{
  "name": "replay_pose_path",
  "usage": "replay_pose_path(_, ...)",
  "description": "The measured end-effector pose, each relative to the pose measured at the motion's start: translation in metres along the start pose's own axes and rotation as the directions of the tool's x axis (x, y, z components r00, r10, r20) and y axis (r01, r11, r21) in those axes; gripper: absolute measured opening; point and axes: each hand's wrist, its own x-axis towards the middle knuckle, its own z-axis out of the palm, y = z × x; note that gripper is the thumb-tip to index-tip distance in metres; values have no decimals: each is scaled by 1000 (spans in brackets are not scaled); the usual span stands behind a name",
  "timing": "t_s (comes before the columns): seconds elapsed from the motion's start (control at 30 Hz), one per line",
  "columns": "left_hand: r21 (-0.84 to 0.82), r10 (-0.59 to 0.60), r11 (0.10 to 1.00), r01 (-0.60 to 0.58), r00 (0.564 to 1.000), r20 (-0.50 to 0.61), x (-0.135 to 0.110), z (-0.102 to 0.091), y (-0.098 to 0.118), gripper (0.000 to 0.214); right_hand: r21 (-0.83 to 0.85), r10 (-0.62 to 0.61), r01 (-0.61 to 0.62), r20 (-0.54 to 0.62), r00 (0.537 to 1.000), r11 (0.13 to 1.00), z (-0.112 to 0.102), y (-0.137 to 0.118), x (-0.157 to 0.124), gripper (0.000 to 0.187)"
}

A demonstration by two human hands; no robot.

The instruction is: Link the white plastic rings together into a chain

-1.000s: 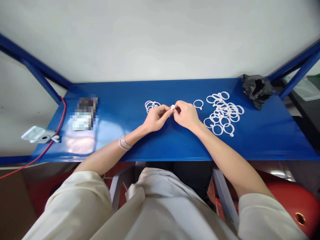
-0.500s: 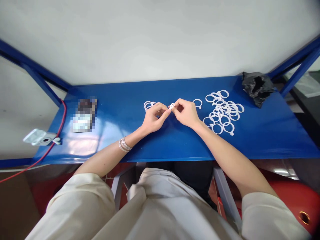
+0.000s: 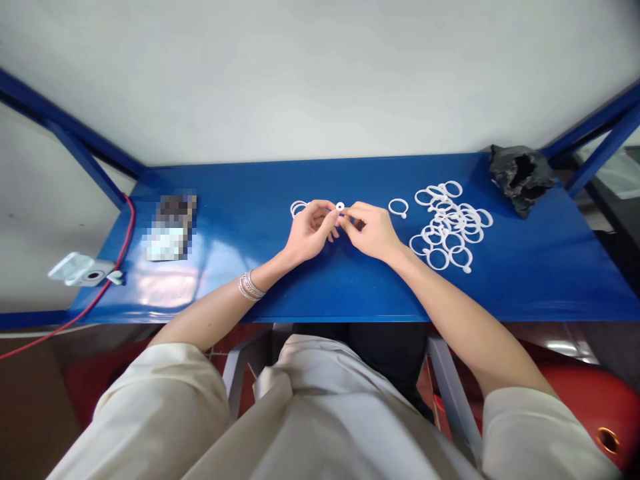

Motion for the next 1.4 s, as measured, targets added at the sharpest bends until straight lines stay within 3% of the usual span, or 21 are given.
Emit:
replay_pose_path(0.17,181,5,983,2,999,-39,0,-6,2,56,-8,120,-119,71,990,993,-6,1,2,18)
replay_pose_path(0.43,276,21,961,4,996,-85,0,-9,6,54,-5,116,-117,188,975,993,-12,4,5,19)
replay_pose_path(0.67,330,26,944,18,992,-127,3,-8,11,42,-23,126,-124,212,969,992,-12,6,5,19)
replay_pose_path(0.97,432,35,902,-6,998,-59,1,-9,16,44,-84,157,-139,267,951,987,-13,3,6,18)
replay_pose_path(1.2,557,145,821,-125,989,7,1,-13,15,45,-272,226,-177,163,960,946,-26,8,11,23)
replay_pose_path(1.4,673,323,690,-268,945,46,7,-17,6,22,-479,247,-229,-26,969,848,-60,52,12,30)
